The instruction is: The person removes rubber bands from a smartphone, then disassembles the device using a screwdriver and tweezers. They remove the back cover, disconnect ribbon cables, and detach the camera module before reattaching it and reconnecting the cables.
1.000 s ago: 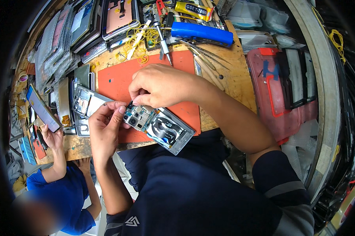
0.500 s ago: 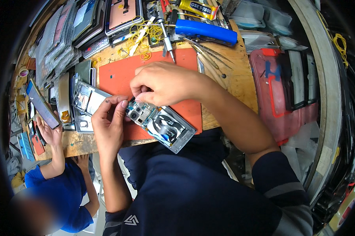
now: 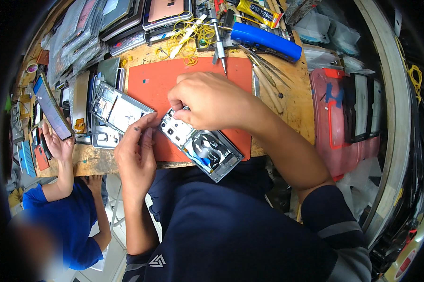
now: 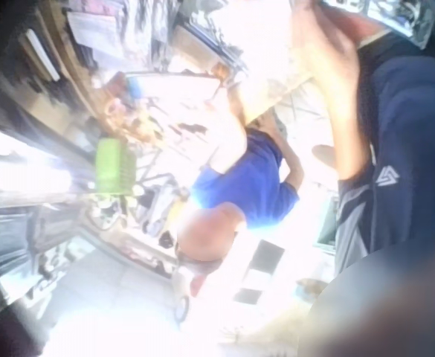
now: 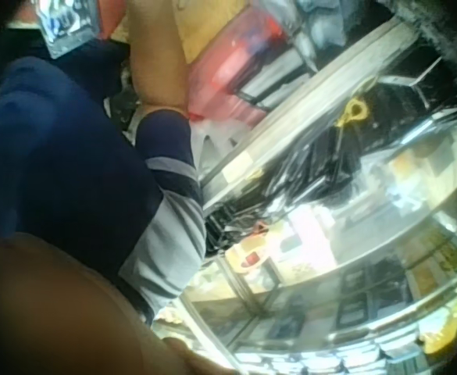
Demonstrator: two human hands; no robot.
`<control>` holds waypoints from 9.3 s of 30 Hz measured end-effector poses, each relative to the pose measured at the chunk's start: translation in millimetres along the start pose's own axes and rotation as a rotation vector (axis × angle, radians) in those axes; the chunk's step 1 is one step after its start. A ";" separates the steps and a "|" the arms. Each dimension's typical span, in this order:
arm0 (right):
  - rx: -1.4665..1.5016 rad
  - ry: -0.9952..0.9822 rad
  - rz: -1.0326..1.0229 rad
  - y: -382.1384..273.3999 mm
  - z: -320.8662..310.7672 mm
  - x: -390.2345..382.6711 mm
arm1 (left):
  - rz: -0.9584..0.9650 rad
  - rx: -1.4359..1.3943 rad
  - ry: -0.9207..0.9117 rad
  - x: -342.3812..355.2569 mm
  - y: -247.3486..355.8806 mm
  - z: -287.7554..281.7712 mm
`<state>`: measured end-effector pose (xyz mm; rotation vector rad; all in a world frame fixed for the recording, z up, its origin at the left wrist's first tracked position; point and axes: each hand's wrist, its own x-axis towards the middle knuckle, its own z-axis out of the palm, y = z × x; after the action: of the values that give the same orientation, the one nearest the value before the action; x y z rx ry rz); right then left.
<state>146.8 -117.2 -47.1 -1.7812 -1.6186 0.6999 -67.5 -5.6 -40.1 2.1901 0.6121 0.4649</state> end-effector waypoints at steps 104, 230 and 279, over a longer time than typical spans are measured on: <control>0.947 0.711 0.021 27.2 -34.4 23.7 | -0.034 -0.860 -0.149 110.8 14.8 51.5; 0.754 0.451 0.109 2.6 -35.0 10.2 | -0.083 -0.885 -0.129 112.5 13.5 30.6; 0.669 0.459 0.071 4.2 -31.9 10.9 | -0.381 -1.095 -0.241 116.6 9.6 26.1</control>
<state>174.5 -109.6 -28.8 -1.3693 -0.8778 0.6932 43.6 39.2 -34.1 1.0360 0.4571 0.2272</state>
